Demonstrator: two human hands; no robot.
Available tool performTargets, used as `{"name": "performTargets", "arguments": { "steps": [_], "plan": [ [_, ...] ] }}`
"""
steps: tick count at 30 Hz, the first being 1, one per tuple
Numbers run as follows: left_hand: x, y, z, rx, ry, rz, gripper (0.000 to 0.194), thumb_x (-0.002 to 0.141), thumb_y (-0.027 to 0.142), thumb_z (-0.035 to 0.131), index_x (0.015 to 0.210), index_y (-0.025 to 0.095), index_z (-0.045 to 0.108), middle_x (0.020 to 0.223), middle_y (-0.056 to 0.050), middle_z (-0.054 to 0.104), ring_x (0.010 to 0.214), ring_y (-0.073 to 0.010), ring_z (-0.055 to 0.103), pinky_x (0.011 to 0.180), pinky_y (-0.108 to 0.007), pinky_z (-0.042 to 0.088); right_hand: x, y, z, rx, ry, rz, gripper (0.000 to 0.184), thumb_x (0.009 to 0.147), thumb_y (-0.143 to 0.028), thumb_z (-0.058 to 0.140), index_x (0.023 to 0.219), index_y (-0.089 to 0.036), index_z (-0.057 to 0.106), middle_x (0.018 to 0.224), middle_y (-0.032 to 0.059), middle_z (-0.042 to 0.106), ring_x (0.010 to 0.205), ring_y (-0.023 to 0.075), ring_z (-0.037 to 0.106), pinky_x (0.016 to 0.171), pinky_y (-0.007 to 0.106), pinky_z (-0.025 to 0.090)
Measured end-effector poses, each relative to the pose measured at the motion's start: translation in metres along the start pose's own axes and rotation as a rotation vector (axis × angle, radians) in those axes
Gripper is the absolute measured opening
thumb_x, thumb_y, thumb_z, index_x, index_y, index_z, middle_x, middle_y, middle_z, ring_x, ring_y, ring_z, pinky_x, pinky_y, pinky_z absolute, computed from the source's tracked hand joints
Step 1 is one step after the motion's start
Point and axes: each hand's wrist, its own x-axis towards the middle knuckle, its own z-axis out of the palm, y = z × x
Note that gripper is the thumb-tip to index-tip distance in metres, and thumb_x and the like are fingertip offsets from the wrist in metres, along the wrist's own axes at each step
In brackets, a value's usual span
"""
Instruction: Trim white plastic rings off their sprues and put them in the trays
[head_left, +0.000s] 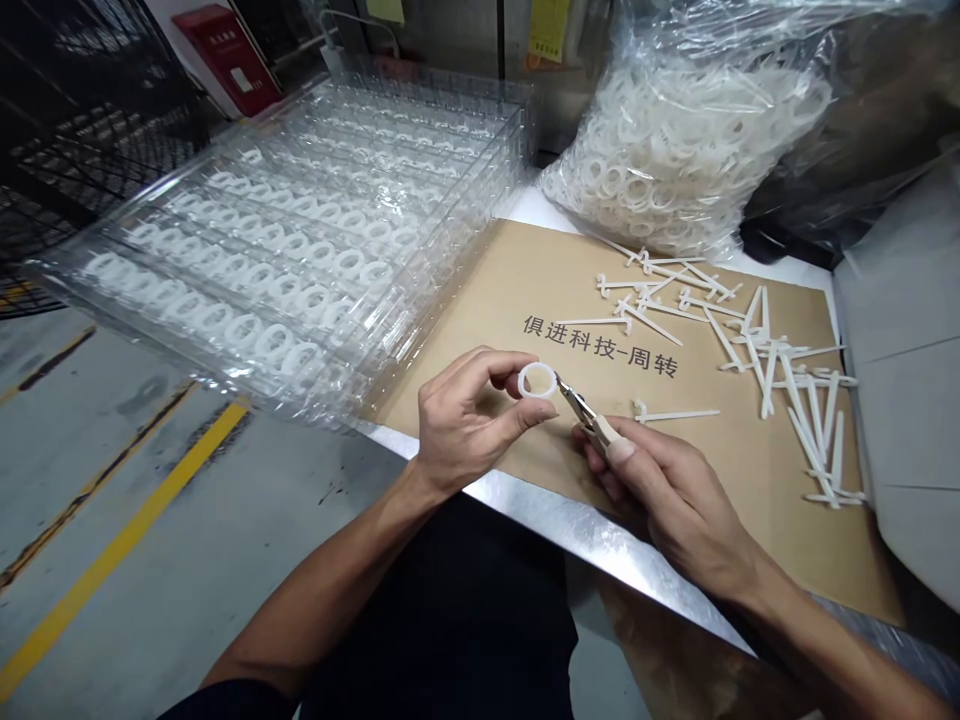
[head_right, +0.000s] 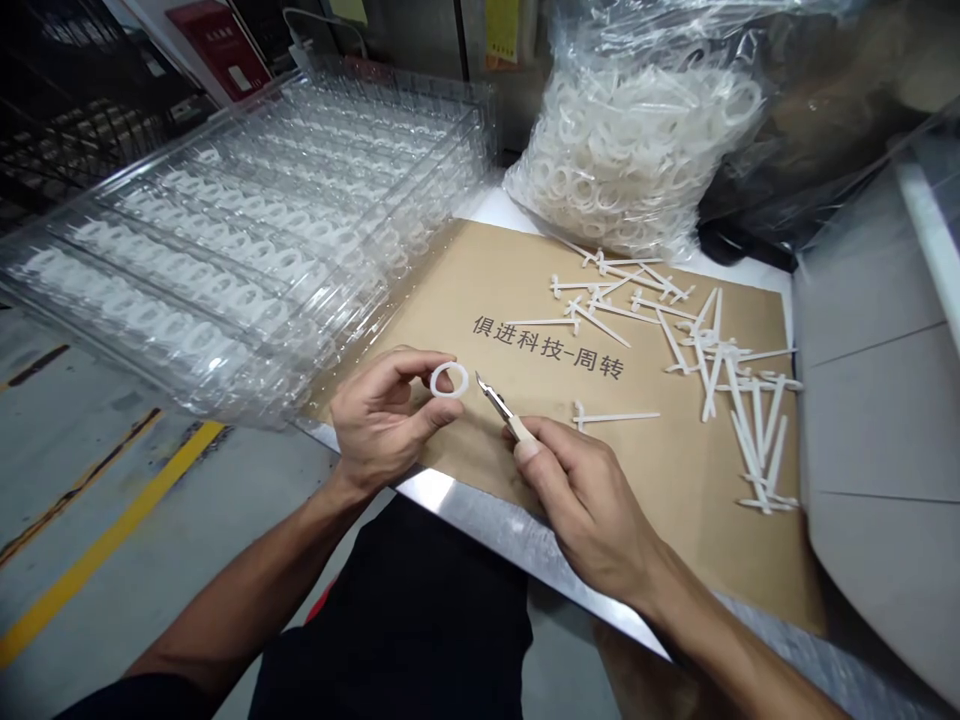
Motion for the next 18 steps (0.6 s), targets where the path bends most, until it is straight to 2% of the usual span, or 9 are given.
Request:
{"name": "performTargets", "arguments": {
  "steps": [5,18],
  "plan": [
    [0.0005,0.0001,-0.0005,0.000,-0.002,0.005,0.032,0.083,0.035,0.086,0.107,0.017,0.073,0.083,-0.002,0.071,0.075,-0.0128,0.065,0.071,-0.027,0.052,0.0006,0.0001,-0.0004,-0.009,-0.001,0.000,0.039,0.110,-0.052,0.043,0.095,-0.021,0.061,0.085,0.0010,0.060,0.069,0.0142,0.050,0.060,0.028,0.042],
    [-0.0015,-0.0020,0.0014,0.007,0.009,0.067,0.033,0.084,0.028,0.085,0.114,0.018,0.072,0.086,-0.002,0.070,0.077,-0.0130,0.065,0.072,-0.027,0.052,-0.0002,0.0007,-0.0010,0.015,0.001,0.004,0.036,0.109,-0.051,0.045,0.101,-0.022,0.065,0.085,0.0007,0.059,0.070,0.0144,0.050,0.060,0.027,0.042]
  ]
}}
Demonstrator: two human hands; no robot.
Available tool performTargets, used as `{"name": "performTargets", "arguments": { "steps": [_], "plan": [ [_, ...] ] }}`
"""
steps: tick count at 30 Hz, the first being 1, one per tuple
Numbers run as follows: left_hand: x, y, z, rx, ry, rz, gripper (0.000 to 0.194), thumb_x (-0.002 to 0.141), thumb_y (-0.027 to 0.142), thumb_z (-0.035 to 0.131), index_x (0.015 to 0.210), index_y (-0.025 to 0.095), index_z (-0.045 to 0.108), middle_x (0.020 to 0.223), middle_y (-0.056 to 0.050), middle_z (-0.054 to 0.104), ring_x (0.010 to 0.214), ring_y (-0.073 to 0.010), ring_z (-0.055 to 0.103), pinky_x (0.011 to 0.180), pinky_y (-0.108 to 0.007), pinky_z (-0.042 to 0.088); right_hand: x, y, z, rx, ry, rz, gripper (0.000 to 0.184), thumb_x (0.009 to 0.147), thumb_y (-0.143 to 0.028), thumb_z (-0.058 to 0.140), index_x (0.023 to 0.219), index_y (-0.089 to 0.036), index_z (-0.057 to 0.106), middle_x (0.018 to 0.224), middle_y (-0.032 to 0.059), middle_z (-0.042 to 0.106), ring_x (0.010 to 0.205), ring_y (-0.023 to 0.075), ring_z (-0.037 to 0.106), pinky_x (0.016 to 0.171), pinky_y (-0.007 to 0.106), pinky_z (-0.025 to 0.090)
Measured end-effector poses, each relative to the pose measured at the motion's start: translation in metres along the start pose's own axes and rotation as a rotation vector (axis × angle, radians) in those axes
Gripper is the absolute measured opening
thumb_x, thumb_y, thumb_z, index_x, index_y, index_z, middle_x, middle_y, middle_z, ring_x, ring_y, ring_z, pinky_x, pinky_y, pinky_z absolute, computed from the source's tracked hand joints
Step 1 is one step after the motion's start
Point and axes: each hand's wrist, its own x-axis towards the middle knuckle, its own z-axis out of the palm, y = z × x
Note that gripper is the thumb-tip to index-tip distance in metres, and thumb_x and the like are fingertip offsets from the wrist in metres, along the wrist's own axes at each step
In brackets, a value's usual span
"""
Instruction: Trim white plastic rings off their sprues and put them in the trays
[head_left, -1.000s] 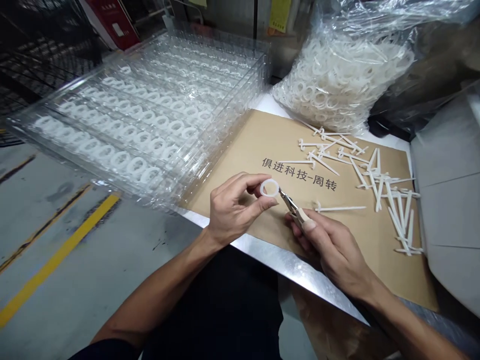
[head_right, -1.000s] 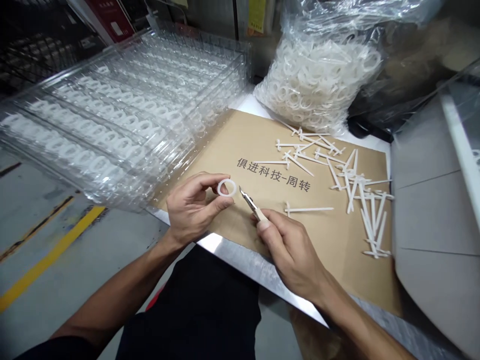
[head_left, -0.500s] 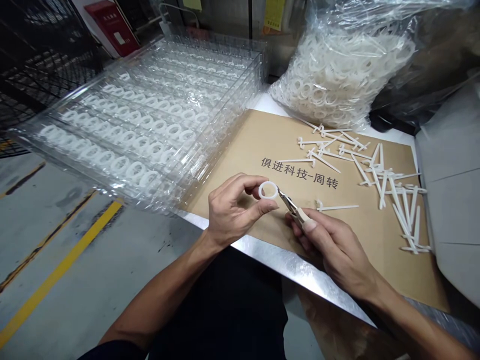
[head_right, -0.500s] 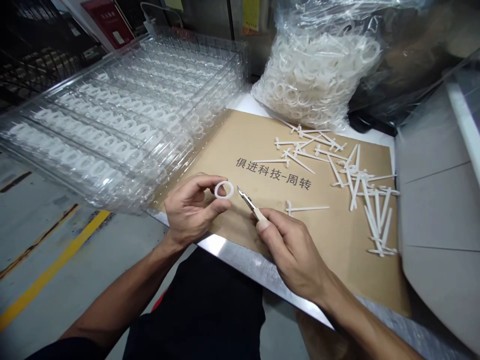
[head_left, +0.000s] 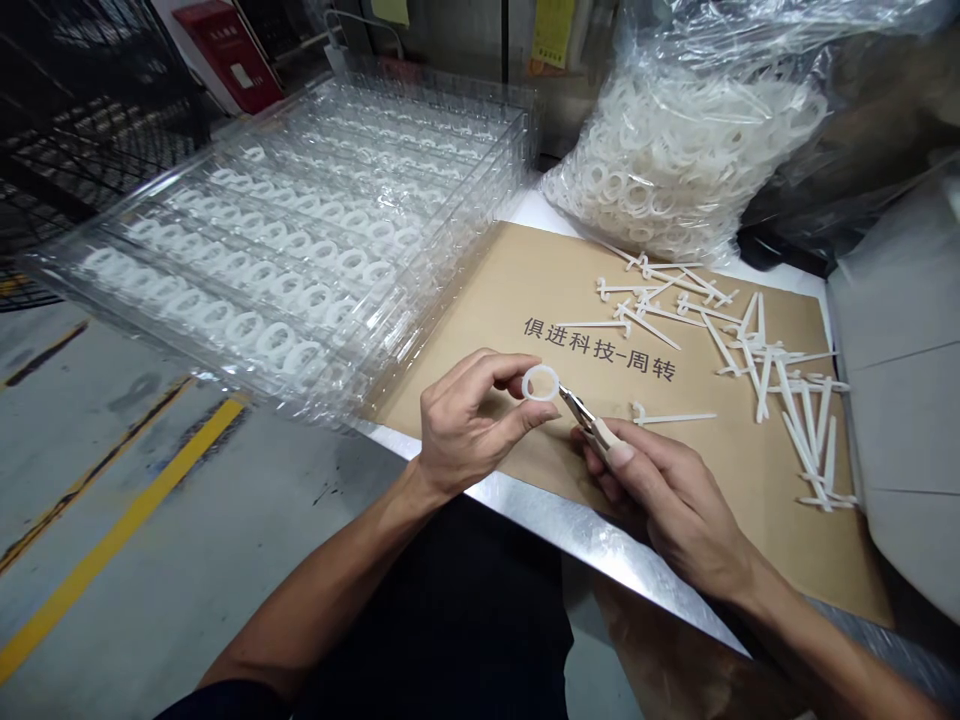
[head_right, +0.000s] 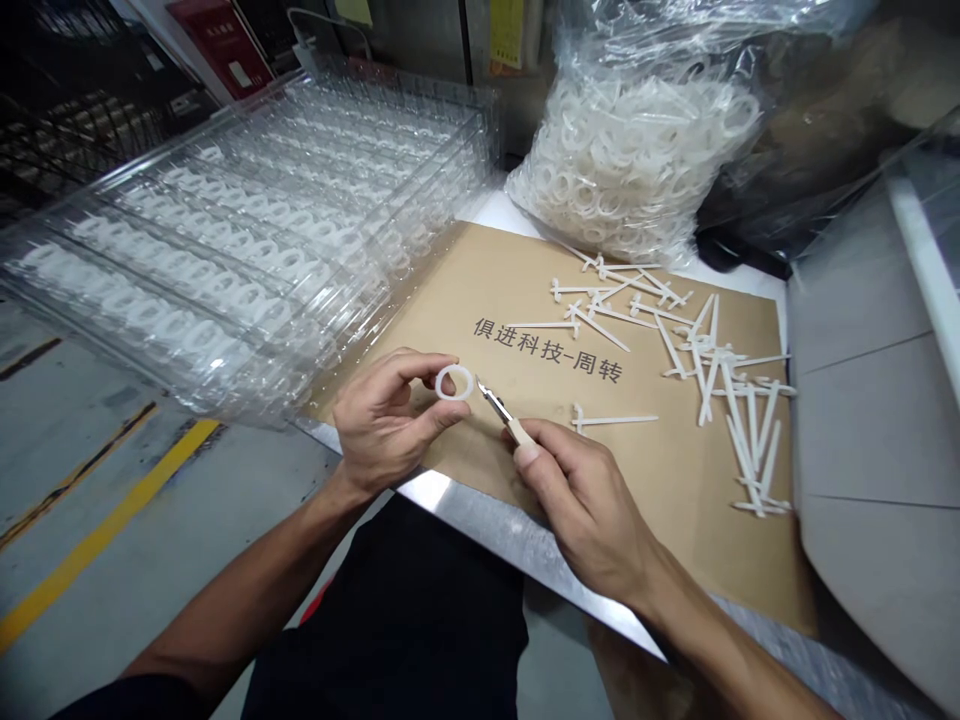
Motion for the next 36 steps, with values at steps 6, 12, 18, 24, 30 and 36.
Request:
{"name": "performTargets", "arguments": {
  "steps": [6,12,18,24,30,36],
  "plan": [
    [0.002,0.000,0.005,-0.024,0.000,-0.029,0.031,0.088,0.027,0.081,0.117,0.018,0.072,0.090,-0.003,0.073,0.079,-0.0125,0.066,0.073,-0.026,0.054,-0.004,0.006,-0.003,0.066,0.009,0.046,0.038,0.105,-0.056,0.050,0.104,-0.022,0.066,0.080,0.0004,0.056,0.068,0.0151,0.049,0.057,0.026,0.041],
    [0.009,0.019,-0.006,-0.177,-0.044,-0.223,0.029,0.090,0.022,0.074,0.118,0.016,0.075,0.092,-0.008,0.075,0.079,-0.0140,0.068,0.074,-0.027,0.058,0.001,0.024,-0.002,0.230,0.058,0.112,0.041,0.097,-0.059,0.062,0.117,-0.024,0.071,0.083,0.0030,0.064,0.071,0.0180,0.056,0.057,0.025,0.047],
    [0.022,0.069,-0.064,-0.420,-0.174,-0.355,0.025,0.090,0.023,0.076,0.114,0.021,0.080,0.104,-0.011,0.075,0.086,-0.0162,0.073,0.074,-0.027,0.063,0.005,0.010,0.005,0.204,0.127,0.104,0.052,0.086,-0.070,0.068,0.102,-0.021,0.077,0.077,0.0073,0.067,0.064,0.0219,0.059,0.051,0.030,0.049],
    [0.086,0.025,-0.162,-0.222,-0.117,-0.367,0.029,0.093,0.035,0.074,0.118,0.022,0.078,0.095,-0.010,0.077,0.078,-0.0148,0.072,0.071,-0.029,0.062,0.006,0.014,0.004,0.178,0.049,0.115,0.053,0.090,-0.072,0.060,0.087,-0.020,0.069,0.082,0.0070,0.064,0.062,0.0185,0.052,0.050,0.029,0.038],
    [0.178,-0.066,-0.238,0.347,0.074,-0.399,0.034,0.085,0.033,0.075,0.110,0.010,0.077,0.093,-0.011,0.077,0.078,-0.0172,0.068,0.074,-0.031,0.055,0.005,0.005,0.009,0.177,0.089,0.083,0.052,0.092,-0.070,0.059,0.081,-0.019,0.065,0.082,0.0058,0.063,0.063,0.0168,0.048,0.052,0.029,0.032],
    [0.211,-0.116,-0.242,0.574,0.021,-0.530,0.026,0.087,0.029,0.079,0.103,0.009,0.074,0.102,-0.008,0.075,0.097,-0.0216,0.067,0.094,-0.038,0.056,0.002,-0.007,0.015,0.188,0.124,0.076,0.054,0.090,-0.071,0.060,0.078,-0.019,0.065,0.078,0.0053,0.062,0.059,0.0158,0.046,0.050,0.029,0.029]
  ]
}}
